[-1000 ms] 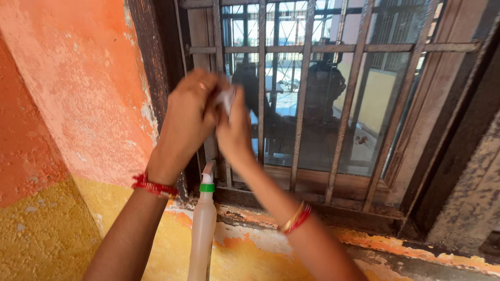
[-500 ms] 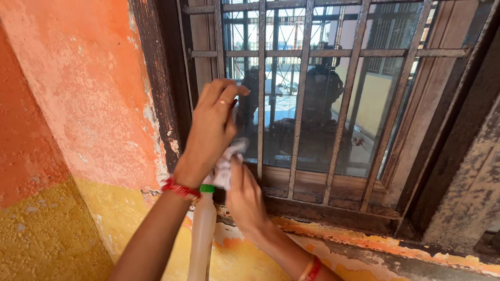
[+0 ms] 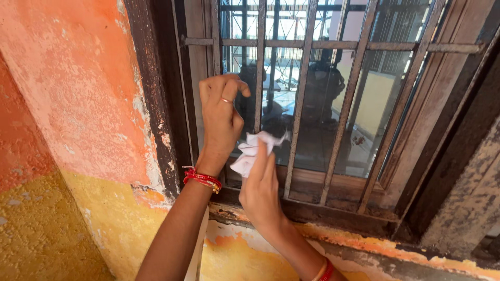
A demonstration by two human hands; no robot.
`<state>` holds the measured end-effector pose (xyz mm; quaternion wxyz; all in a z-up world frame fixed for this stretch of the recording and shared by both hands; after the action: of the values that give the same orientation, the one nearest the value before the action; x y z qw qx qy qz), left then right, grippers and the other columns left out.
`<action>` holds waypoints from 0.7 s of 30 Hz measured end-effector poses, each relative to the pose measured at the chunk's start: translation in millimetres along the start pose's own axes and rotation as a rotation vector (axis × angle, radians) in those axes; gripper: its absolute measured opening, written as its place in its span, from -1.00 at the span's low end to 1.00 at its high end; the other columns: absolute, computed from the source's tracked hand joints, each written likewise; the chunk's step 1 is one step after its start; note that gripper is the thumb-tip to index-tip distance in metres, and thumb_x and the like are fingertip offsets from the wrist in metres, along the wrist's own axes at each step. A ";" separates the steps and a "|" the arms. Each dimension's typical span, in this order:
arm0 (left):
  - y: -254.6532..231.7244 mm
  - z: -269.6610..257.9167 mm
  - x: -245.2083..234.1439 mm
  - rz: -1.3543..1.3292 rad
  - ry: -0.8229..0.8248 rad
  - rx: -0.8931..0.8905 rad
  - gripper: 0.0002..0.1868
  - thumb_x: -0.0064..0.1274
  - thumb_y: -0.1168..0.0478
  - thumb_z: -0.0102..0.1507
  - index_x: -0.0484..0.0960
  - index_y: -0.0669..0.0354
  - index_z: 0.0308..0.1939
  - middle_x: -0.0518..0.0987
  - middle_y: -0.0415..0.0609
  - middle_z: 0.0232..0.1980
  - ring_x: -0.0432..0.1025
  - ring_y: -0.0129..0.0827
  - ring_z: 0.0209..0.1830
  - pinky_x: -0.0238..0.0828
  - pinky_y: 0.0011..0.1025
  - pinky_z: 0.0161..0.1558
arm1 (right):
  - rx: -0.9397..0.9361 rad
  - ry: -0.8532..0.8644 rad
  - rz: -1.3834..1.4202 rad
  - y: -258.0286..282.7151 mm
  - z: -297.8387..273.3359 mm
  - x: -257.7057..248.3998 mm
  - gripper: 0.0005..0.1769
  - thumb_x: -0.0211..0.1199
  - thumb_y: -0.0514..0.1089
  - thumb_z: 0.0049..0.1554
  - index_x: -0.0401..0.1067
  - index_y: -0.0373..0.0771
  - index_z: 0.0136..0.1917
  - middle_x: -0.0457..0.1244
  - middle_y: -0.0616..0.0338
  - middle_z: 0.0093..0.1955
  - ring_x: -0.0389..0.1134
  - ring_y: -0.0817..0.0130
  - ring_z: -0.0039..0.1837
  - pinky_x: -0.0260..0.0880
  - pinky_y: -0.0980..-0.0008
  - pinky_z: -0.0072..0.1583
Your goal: The person wipes a window pane with a white cloth, moving the cloth in circular and vertical motions across the glass. A spray bottle is visible on the windowsill, but the person does not use it during the clip.
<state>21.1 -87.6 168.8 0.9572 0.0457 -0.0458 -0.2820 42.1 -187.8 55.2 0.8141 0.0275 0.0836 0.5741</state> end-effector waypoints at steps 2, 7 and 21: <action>1.2 -0.9 -0.1 0.005 -0.007 -0.010 -0.54 -0.17 0.68 -0.03 0.52 0.22 -0.16 0.52 0.00 0.00 0.31 -0.05 0.08 0.28 -0.22 0.14 | 0.130 -0.024 0.209 -19.7 7.7 7.7 -0.31 0.02 -0.48 0.09 0.05 -0.39 0.49 0.26 -0.29 0.19 0.42 -0.04 0.20 0.44 0.10 0.20; 2.6 -3.9 1.1 0.022 -0.048 0.006 -0.55 -0.14 0.67 -0.02 0.49 0.24 -0.12 0.51 0.05 0.02 0.33 -0.03 0.11 0.28 -0.19 0.15 | 0.424 -0.055 0.753 -62.6 93.3 24.3 -0.66 0.15 -0.21 0.29 0.25 -0.23 0.32 0.33 0.06 -0.01 0.40 0.26 -0.05 0.43 0.31 -0.10; 10.2 -7.4 1.2 0.009 -0.068 -0.032 -0.61 -0.11 0.67 0.04 0.44 0.25 -0.12 0.49 0.04 0.00 0.33 -0.05 0.04 0.29 -0.20 0.09 | 0.578 0.075 0.685 -74.8 76.5 43.6 -0.64 0.11 -0.14 0.27 0.23 -0.23 0.31 0.23 0.18 -0.32 0.18 0.55 -0.44 0.13 0.54 -0.46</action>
<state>28.5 -79.3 162.7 0.9569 0.0206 -0.0740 -0.2800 138.7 -168.4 115.4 0.5324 0.2589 0.2559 0.7642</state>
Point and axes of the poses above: each hand's wrist, its own z-axis towards the middle knuckle, its own x-axis out of the palm, y = z × x, the point moved 9 cm from there along z, towards the middle knuckle
